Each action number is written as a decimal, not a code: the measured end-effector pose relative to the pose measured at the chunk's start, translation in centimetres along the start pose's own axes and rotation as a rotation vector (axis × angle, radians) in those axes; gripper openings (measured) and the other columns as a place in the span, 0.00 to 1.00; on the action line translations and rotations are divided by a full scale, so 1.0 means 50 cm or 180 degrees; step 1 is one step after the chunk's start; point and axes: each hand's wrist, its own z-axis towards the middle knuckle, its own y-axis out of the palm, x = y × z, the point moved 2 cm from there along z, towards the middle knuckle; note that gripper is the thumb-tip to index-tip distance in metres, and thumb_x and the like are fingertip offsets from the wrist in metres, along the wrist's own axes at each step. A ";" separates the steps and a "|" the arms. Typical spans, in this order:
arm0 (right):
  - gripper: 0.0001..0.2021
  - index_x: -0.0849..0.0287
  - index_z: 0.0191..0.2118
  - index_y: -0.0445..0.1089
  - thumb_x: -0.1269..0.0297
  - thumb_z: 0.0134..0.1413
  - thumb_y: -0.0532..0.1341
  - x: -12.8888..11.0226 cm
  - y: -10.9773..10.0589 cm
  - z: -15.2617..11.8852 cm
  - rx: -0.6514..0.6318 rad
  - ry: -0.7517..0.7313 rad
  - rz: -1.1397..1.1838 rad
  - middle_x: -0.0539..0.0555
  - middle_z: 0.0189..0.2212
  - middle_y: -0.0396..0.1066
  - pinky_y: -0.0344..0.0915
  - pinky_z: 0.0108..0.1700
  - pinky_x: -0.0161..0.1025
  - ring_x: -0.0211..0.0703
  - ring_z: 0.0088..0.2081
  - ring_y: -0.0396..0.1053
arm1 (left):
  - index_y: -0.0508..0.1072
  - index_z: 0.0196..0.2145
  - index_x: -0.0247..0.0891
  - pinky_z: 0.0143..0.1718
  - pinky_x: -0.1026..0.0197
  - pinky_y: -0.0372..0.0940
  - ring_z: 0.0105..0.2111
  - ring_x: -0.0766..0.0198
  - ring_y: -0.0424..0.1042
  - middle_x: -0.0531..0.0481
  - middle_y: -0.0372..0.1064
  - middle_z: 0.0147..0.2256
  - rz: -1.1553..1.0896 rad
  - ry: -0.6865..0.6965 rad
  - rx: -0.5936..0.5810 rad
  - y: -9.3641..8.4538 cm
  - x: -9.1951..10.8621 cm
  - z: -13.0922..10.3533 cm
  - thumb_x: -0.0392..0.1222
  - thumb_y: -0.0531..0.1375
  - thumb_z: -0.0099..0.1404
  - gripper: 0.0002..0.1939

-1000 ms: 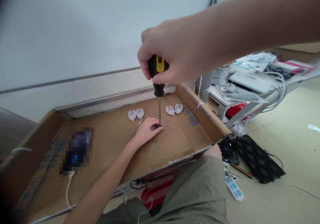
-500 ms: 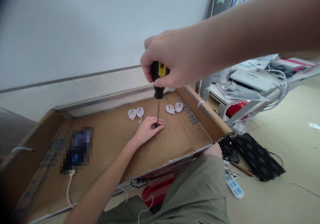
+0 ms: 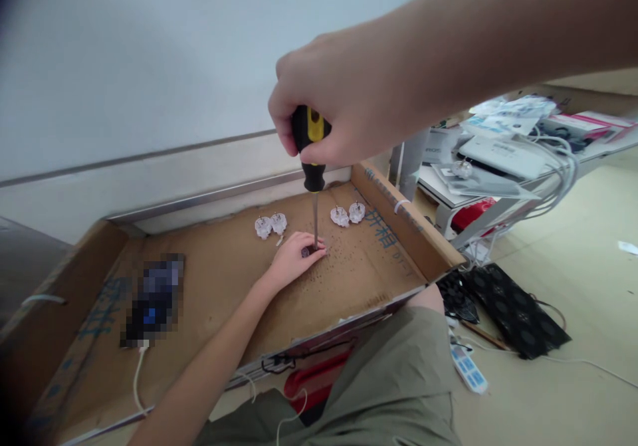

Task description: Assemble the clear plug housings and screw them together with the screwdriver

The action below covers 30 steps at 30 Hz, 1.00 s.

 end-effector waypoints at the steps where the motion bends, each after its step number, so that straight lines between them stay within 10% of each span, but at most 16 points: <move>1: 0.11 0.44 0.37 0.73 0.62 0.43 0.64 0.000 -0.001 0.000 0.0011 0.0020 -0.0026 0.41 0.39 0.65 0.53 0.29 0.36 0.31 0.29 0.60 | 0.74 0.31 0.41 0.47 0.56 0.63 0.42 0.61 0.68 0.52 0.74 0.39 -0.0003 -0.0003 0.0002 0.000 0.000 0.000 0.44 0.60 0.62 0.06; 30: 0.14 0.45 0.38 0.72 0.47 0.50 0.57 0.005 -0.005 0.011 0.0322 -0.0227 -0.0388 0.44 0.32 0.66 0.55 0.31 0.38 0.35 0.28 0.60 | 0.73 0.30 0.41 0.47 0.56 0.63 0.42 0.60 0.69 0.51 0.74 0.39 0.0001 0.0026 0.0014 0.002 -0.004 0.000 0.44 0.60 0.61 0.06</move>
